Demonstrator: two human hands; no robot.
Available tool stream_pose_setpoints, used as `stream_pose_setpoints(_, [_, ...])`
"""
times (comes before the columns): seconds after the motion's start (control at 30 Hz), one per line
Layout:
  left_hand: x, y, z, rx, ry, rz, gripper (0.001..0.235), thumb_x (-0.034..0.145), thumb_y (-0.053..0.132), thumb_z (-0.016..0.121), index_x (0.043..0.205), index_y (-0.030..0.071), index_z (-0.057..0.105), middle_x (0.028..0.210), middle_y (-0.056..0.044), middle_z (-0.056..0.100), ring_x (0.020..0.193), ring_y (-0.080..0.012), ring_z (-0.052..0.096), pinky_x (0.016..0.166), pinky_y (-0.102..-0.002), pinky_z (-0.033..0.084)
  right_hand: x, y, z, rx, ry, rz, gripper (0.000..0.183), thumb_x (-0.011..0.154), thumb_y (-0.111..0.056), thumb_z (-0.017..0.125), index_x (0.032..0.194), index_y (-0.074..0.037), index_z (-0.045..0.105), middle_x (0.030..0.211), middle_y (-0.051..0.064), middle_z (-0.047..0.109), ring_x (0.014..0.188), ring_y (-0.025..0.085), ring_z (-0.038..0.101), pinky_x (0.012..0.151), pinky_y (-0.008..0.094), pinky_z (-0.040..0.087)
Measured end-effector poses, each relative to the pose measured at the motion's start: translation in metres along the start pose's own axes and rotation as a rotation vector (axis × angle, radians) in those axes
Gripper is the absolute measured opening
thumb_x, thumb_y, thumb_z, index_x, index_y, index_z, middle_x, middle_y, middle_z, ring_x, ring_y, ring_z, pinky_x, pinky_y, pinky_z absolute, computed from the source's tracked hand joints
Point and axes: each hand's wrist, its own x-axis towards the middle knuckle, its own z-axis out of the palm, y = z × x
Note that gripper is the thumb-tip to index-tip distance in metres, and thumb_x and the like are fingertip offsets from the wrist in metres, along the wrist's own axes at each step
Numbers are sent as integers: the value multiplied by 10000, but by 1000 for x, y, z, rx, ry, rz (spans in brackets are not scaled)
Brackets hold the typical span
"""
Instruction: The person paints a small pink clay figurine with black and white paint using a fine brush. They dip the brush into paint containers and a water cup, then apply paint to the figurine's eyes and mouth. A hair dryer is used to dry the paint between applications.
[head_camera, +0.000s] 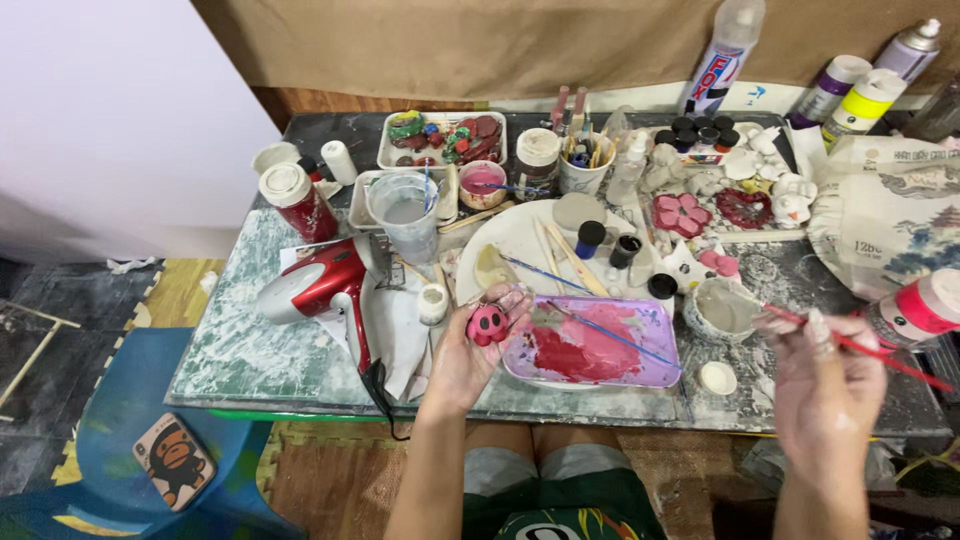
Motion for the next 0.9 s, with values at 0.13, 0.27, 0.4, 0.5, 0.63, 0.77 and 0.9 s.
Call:
stream_pose_setpoints(0.13, [1,-6,3,31,24,8,432,1065,234,366,1339,-66,511,1382,-248,595,1317,-379,581,1100,-457,505,-28,36,9,62,133,9,64,1176,-52,572,1113,-47,582,1078,135,688,1119,272,666,1197,487,468])
stream_pose_setpoints(0.27, [2,-8,3,87,47,50,461,1059,238,351,1353,-79,513,1383,-255,598,1313,-376,584,1094,-456,504,-54,63,38,147,136,50,42,1131,-80,529,1142,-74,570,1129,146,680,1225,309,645,1142,492,453])
stream_pose_setpoints(0.4, [4,-5,2,102,91,79,454,1058,217,357,1349,-92,517,1380,-257,594,1314,-380,577,1101,-462,497,-61,69,53,116,218,84,56,1118,-101,515,1123,-98,571,1191,159,674,1228,294,624,1166,494,444])
stream_pose_setpoints(0.5, [3,-1,0,72,133,78,455,1039,218,364,1328,-94,526,1355,-265,606,1302,-382,585,1110,-474,503,-54,68,31,144,246,-26,30,1163,-91,542,1137,-92,558,1190,132,661,1245,284,635,1159,501,472])
stream_pose_setpoints(0.63, [0,10,-5,35,153,134,438,1050,230,381,1304,-96,525,1325,-256,595,1302,-395,564,1122,-499,478,-40,42,-37,-51,369,-312,140,1281,-54,555,1151,-42,505,1104,164,656,1055,261,662,893,366,525])
stream_pose_setpoints(0.77, [2,9,-2,-30,122,132,427,1053,226,389,1304,-91,523,1343,-256,586,1333,-386,535,1150,-498,449,-38,19,-71,-359,430,-361,91,1239,-69,533,1212,-24,459,1053,176,652,929,229,647,854,333,562])
stream_pose_setpoints(0.9, [8,-5,11,-20,105,82,441,1028,216,392,1320,-86,527,1350,-253,586,1351,-389,534,1154,-500,446,-41,12,-57,-613,295,-228,144,1232,-172,465,1220,-30,480,1096,183,701,997,244,726,931,370,613])
